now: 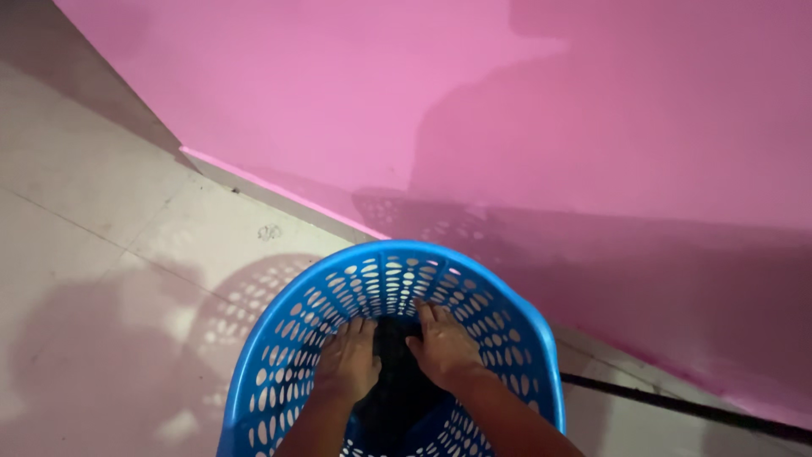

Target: The person takes a pair of black pants from a laundry basket, lays them on a table, and folds them before placing them near a suitcase.

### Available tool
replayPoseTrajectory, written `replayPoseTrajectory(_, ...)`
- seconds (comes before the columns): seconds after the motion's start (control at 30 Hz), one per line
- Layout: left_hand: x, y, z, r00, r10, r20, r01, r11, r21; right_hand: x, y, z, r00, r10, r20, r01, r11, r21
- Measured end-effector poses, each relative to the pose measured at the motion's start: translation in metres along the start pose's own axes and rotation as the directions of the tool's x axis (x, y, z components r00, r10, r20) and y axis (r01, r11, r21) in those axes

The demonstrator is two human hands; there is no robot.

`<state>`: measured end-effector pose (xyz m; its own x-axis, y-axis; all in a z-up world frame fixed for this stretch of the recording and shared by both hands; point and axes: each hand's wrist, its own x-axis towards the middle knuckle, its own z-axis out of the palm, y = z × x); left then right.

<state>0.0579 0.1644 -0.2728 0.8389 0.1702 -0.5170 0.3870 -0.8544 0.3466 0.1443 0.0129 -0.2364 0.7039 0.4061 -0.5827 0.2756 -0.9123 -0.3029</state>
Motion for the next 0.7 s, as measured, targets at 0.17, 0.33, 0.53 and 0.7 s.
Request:
replayPoseTrajectory(0.17, -0.004, -0.006, 0.022, 0.998, -0.038, 0.054, 0.036, 0.998, 0.045, 0.001, 0.008, 0.027, 0.994, -0.094, -0.061, 0.091, 0.994, -0.056)
replayPoseTrajectory(0.33, -0.011, -0.012, 0.039, 1.000, -0.014, 0.018, 0.013, 1.000, 0.025, -0.002, 0.013, 0.043, 0.997, -0.046, -0.058, 0.043, 0.998, -0.047)
replayPoseTrajectory(0.53, -0.007, -0.024, 0.043, 0.985, 0.108, -0.135, -0.095, 0.990, 0.100, 0.034, 0.025, 0.084, 0.998, -0.001, -0.065, 0.000, 1.000, -0.026)
replayPoseTrajectory(0.7, 0.000, -0.041, 0.002, 0.750, 0.605, -0.269, -0.436, 0.757, 0.486, 0.060, 0.042, 0.126, 0.996, 0.079, -0.040, -0.077, 0.996, 0.044)
